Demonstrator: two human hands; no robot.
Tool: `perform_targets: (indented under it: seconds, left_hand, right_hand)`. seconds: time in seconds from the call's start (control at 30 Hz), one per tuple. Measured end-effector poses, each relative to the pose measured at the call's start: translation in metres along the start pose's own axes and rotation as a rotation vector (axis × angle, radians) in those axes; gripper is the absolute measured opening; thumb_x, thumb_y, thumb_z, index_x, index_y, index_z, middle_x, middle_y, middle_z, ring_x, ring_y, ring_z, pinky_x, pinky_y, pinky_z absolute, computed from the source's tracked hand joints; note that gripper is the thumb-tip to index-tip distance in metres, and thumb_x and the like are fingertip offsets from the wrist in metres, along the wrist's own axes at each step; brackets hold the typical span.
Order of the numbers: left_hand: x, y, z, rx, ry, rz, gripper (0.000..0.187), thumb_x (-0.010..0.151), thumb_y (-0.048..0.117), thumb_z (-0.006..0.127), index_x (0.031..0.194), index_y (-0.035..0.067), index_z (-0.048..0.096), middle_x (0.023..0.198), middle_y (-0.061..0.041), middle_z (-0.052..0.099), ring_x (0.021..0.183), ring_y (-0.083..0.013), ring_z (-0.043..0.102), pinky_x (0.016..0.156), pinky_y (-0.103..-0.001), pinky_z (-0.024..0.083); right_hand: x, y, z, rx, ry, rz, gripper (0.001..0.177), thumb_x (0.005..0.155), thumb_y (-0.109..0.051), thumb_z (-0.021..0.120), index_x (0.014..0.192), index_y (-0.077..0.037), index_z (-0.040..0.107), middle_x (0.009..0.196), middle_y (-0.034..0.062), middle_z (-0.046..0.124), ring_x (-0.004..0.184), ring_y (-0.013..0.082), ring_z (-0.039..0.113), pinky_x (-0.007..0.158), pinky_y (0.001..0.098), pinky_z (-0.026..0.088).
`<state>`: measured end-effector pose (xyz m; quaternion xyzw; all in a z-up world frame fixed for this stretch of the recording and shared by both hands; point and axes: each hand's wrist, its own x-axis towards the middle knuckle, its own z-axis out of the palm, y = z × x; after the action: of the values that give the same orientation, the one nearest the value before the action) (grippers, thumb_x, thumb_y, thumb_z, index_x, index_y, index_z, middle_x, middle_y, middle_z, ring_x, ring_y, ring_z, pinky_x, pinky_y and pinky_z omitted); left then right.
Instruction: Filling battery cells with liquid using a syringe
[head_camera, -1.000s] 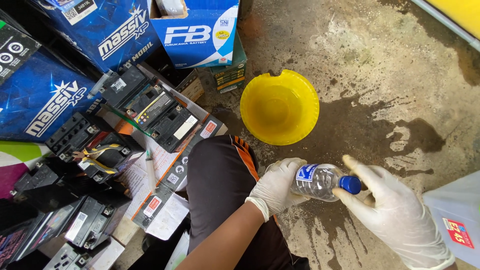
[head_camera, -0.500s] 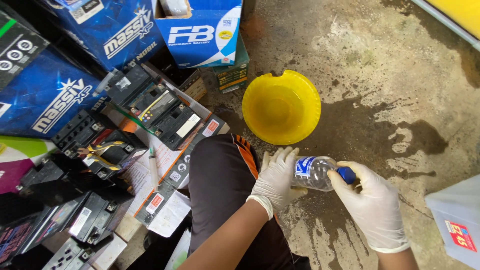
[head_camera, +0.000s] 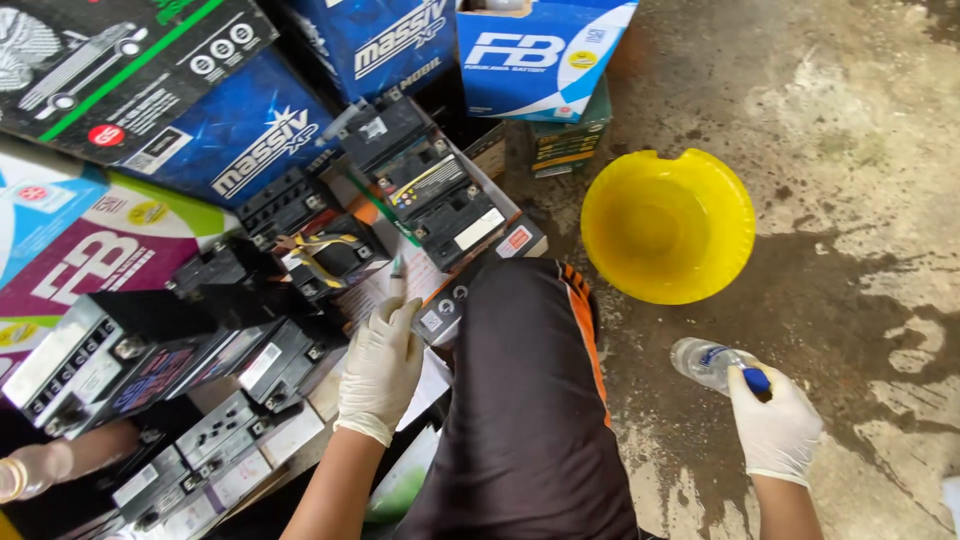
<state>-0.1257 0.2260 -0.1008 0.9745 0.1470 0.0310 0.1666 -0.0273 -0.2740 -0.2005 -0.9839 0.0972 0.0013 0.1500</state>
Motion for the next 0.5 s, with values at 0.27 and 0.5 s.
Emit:
perform_targets:
  seconds: [0.27, 0.5]
  left_hand:
    - [-0.005, -0.034, 0.032, -0.097, -0.129, 0.008, 0.077, 0.072, -0.017, 0.048, 0.142, 0.014, 0.053, 0.127, -0.025, 0.053, 0.097, -0.0398, 0.065, 0.088, -0.046, 0.054]
    - [-0.003, -0.042, 0.036, -0.089, -0.141, 0.011, 0.086, 0.084, -0.007, 0.051, 0.164, 0.009, 0.025, 0.128, -0.022, 0.052, 0.102, -0.0401, 0.062, 0.086, -0.045, 0.057]
  right_hand:
    - [-0.003, 0.008, 0.028, 0.018, -0.203, 0.187, 0.044, 0.100, -0.055, 0.067, 0.114, -0.015, 0.080, 0.091, 0.0155, 0.078, 0.091, 0.0350, 0.072, 0.083, 0.0377, 0.050]
    - [-0.011, -0.012, 0.033, -0.054, -0.318, 0.238, 0.057, 0.100, -0.070, 0.053, 0.112, -0.021, 0.079, 0.091, 0.0154, 0.078, 0.092, 0.0364, 0.072, 0.080, 0.0410, 0.052]
